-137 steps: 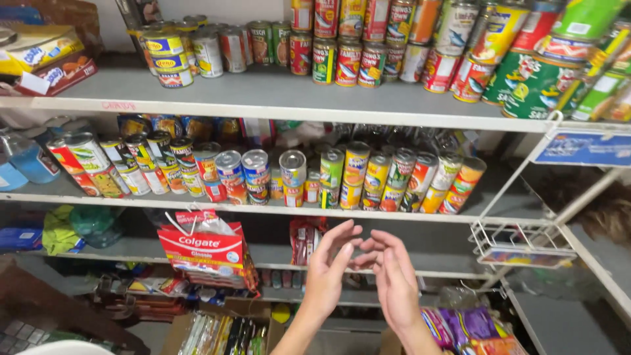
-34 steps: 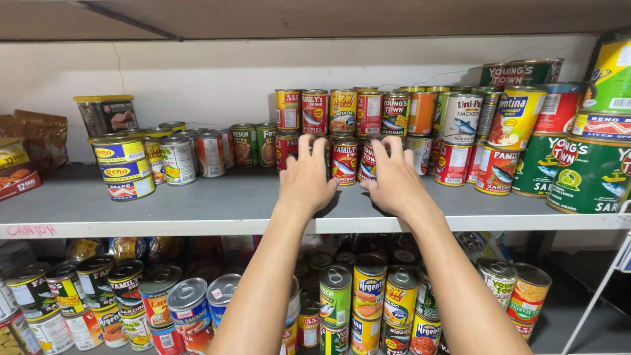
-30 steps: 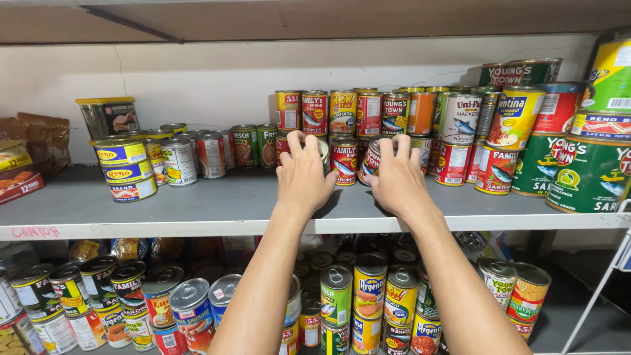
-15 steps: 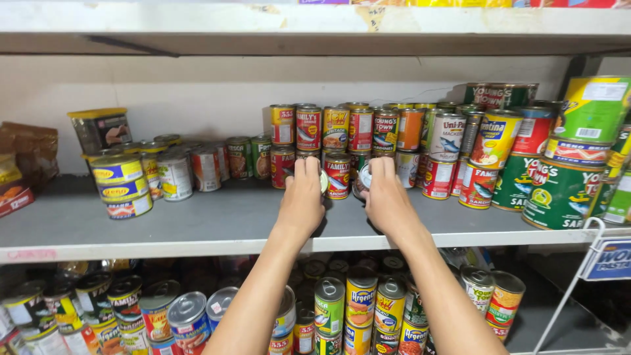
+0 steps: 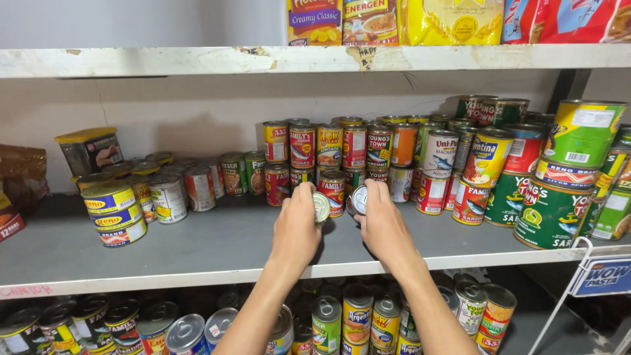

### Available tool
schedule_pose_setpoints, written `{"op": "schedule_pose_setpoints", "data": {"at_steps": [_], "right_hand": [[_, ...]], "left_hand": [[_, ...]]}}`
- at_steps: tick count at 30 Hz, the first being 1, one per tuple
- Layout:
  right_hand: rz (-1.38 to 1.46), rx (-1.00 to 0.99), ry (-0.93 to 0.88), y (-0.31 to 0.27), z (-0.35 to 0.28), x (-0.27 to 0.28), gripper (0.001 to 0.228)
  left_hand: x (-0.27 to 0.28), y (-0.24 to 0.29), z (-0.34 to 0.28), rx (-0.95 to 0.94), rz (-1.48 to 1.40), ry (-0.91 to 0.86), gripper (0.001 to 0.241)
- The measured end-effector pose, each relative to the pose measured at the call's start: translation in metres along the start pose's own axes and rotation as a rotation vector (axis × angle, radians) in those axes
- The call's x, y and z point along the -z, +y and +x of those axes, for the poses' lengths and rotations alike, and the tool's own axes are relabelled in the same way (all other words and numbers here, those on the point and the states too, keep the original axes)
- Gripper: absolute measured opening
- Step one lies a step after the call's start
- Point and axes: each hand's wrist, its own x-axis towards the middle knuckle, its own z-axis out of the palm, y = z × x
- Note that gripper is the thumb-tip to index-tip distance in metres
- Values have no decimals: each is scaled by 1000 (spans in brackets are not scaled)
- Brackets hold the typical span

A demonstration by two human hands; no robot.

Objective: Organizing and restocking various canned goods on grocery store shelves.

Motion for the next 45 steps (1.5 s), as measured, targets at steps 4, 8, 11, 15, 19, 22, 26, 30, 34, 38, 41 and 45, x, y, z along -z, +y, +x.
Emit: {"op": "schedule_pose_setpoints", "data": {"at_steps": [4, 8, 11, 15, 19, 22, 26, 30, 34, 38, 41, 45], "right_hand": [[1, -127, -20, -1, 2, 6, 61], [95, -89, 216, 2, 0, 16, 64], [281, -149, 281, -5, -5, 31, 63], [785, -11, 342, 0, -26, 40, 69], [921, -43, 397, -24, -70, 71, 74], [1076, -101, 405, -45, -116, 100, 61], [1264, -351, 258, -82, -199, 143, 52], [1271, -477, 251, -125, -292, 180, 46], [1175, -547, 305, -173, -372, 220, 44], [1092, -578, 339, -208, -433, 262, 42], [1069, -591, 446, -233, -474, 293, 41], [883, -639, 618, -259, -528, 336, 41]], "left_hand": [[17, 17, 5, 45, -73, 21, 70], [24, 21, 6, 149, -179, 157, 66], [37, 31, 0, 177, -416, 288, 64], [35, 29, -22, 162, -999, 291, 51], [49, 56, -54, 333, -1313, 129, 39], [65, 90, -88, 421, -1485, -43, 46], [76, 120, -156, 468, -1547, -183, 53], [90, 157, -234, 558, -1688, -384, 54], [93, 194, -306, 588, -1659, -476, 54], [113, 239, -350, 609, -1784, -711, 56], [128, 270, -380, 603, -1794, -842, 58], [143, 320, -414, 521, -1937, -1094, 55]]}}
